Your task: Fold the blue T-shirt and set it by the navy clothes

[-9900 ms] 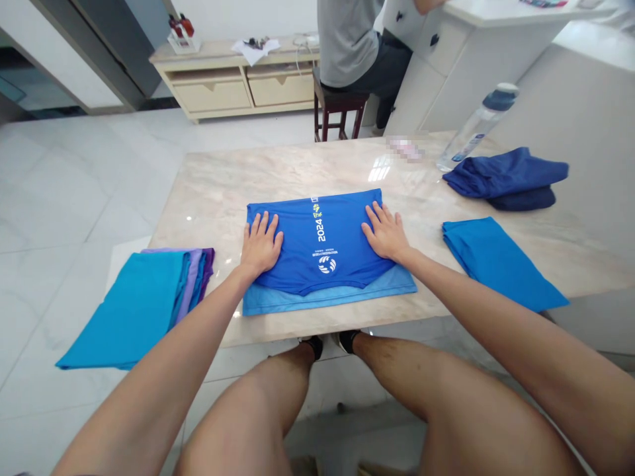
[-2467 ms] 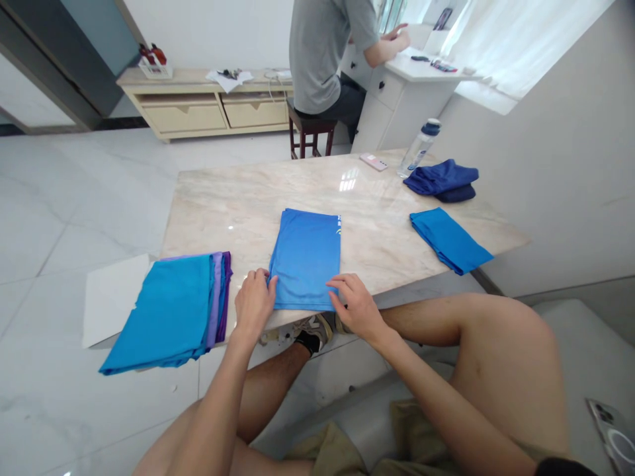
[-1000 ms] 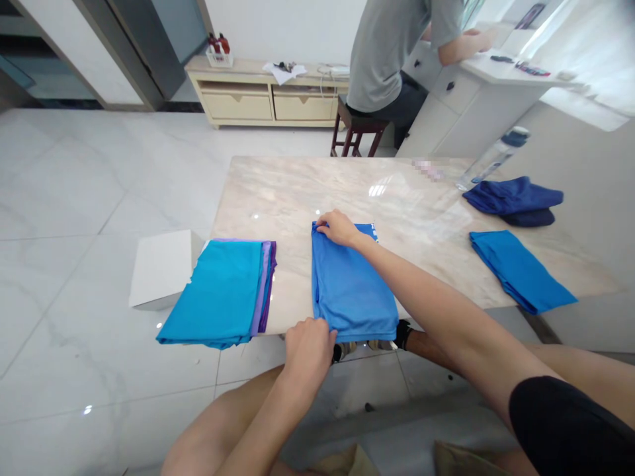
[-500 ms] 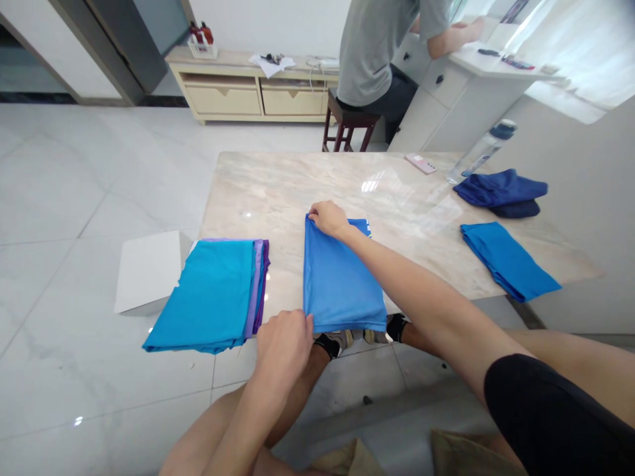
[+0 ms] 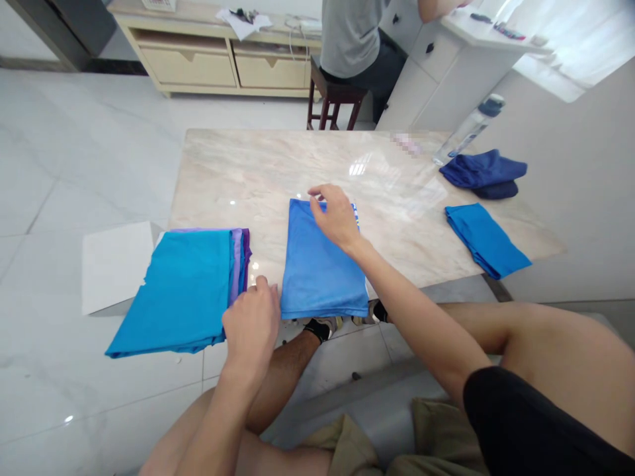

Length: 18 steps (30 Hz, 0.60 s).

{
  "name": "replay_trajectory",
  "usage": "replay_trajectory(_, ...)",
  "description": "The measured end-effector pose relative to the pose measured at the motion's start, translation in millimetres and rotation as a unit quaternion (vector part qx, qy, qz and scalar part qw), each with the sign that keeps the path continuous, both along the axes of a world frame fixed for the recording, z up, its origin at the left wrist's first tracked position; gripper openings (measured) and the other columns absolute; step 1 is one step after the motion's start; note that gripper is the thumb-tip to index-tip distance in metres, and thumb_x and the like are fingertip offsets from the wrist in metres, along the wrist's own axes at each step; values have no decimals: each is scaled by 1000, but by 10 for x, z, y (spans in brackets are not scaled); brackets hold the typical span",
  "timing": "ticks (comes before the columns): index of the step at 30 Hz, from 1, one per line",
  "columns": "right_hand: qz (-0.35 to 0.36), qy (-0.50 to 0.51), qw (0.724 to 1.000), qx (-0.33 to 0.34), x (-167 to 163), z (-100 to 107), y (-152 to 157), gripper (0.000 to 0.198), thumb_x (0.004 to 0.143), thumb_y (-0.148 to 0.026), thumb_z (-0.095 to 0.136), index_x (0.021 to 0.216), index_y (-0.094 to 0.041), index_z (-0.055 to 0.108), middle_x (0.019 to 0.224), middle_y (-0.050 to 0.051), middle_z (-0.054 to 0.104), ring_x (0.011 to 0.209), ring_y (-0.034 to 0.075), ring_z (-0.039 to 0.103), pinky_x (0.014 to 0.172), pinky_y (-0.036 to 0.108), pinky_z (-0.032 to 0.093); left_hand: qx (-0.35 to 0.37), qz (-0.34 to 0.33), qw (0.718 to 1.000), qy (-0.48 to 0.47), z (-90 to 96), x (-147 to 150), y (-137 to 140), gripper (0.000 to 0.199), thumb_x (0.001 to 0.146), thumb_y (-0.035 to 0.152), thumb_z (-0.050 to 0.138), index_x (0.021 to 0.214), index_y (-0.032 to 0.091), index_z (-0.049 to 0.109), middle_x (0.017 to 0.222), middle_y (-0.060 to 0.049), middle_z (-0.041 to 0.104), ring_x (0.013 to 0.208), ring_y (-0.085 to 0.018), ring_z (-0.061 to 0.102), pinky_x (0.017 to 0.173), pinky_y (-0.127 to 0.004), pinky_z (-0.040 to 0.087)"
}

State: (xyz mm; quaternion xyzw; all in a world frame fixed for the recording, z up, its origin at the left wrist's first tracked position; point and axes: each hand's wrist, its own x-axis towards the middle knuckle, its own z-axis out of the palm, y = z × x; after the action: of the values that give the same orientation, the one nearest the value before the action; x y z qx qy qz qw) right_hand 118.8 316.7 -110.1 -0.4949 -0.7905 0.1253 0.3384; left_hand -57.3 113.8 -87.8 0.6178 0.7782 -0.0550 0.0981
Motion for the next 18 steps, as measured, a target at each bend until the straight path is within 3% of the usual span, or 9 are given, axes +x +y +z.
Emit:
replay_trajectory(4,-40,67,991,105,616,20,-1303,20,109,-15,55,113,-22,73,103,9,76,100,25,67,93,39,54,160,-102,981,-48,-165,-43,164,44,117,30,38,143,15,70,127,-19,78,116,-33,74,90,-40,58)
replay_trajectory(6,-41,28,993,106,873,-147,-1924,15,108,-15,62,116,-22,71,102,9,74,97,25,66,90,39,53,178,-152,970,-70,-278,0,256,44,116,29,41,149,16,68,135,-19,76,123,-34,72,98,-43,58)
replay_trajectory(8,-46,-43,994,89,1032,-366,-2357,19,107,-24,72,126,-22,71,111,11,75,104,28,65,95,42,53,168,-174,967,-81,-391,80,329,46,115,29,46,154,17,67,144,-19,73,129,-35,70,104,-46,58)
replay_trajectory(10,-66,-94,991,70,1103,-563,-2561,36,104,-33,78,136,-20,69,125,15,74,115,32,64,101,47,52,150,-180,969,-85,-484,171,374,48,114,29,50,157,17,65,156,-20,68,139,-36,67,113,-48,57)
replay_trajectory(12,-78,-119,988,59,1128,-694,-2576,41,104,-34,78,140,-19,68,130,16,74,118,33,63,103,48,50,134,-185,970,-81,-541,249,391,51,114,30,50,160,14,64,166,-20,61,149,-36,62,122,-49,52)
replay_trajectory(18,-54,-104,987,108,1157,-771,-2415,14,107,-12,62,113,-19,73,95,7,75,96,26,63,88,40,46,106,-174,977,-67,-562,358,379,57,113,30,47,166,9,58,173,-21,52,162,-37,51,130,-55,46)
